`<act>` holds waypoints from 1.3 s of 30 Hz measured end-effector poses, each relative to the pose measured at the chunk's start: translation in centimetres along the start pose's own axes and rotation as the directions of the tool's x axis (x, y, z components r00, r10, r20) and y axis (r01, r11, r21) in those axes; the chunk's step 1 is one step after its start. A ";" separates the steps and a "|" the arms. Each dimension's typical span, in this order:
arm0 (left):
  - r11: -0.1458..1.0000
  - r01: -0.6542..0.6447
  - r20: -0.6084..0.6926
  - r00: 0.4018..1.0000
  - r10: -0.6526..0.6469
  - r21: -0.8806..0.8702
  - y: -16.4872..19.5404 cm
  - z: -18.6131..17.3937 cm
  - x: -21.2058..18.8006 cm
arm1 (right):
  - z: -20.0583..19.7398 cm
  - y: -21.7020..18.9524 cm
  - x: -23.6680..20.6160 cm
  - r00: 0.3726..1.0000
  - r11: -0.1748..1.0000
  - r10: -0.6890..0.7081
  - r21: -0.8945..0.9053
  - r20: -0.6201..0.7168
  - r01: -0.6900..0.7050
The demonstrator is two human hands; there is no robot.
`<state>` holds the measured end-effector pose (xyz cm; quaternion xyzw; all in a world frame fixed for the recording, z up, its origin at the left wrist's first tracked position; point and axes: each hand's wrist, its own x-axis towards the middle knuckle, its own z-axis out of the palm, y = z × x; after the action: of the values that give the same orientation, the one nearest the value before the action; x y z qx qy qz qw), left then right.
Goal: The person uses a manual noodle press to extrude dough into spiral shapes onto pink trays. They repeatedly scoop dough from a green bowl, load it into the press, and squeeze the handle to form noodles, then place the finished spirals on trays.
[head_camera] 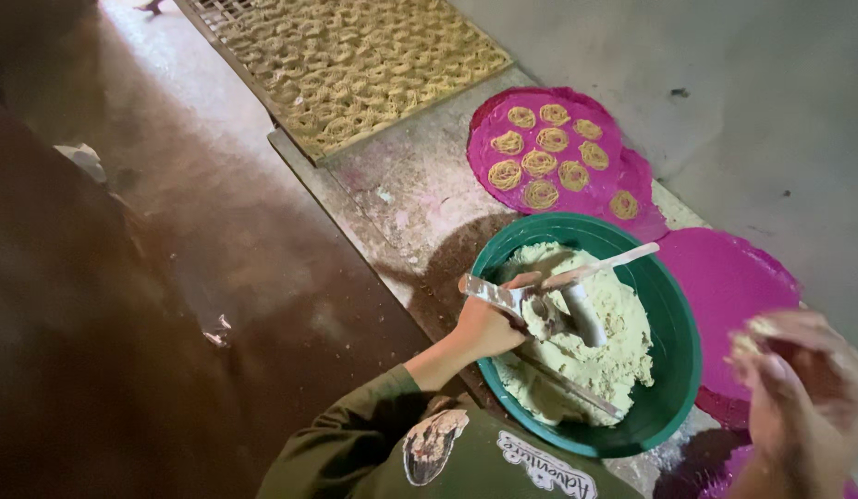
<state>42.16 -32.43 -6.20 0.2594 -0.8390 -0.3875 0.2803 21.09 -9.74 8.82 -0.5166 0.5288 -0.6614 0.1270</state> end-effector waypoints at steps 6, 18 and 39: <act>0.991 -0.048 -0.062 0.997 0.041 -0.128 -1.1 0.8 -0.4 | -4.1 6.0 -5.8 0.982 0.959 0.156 -0.220 -0.108 -0.177; 0.843 -0.078 -0.171 0.985 -0.017 -0.532 -2.4 3.9 0.9 | 2.6 16.7 -10.5 0.673 0.460 0.670 -0.887 0.313 -0.046; 0.831 -0.158 -0.263 0.965 0.015 -0.533 -3.2 4.2 0.3 | 5.6 11.7 -2.6 0.464 0.226 0.737 -0.827 0.491 0.516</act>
<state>39.82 -32.32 -10.88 0.1758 -0.6618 -0.5631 0.4627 22.37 -15.89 -2.87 -0.6728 0.7048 0.2068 0.0886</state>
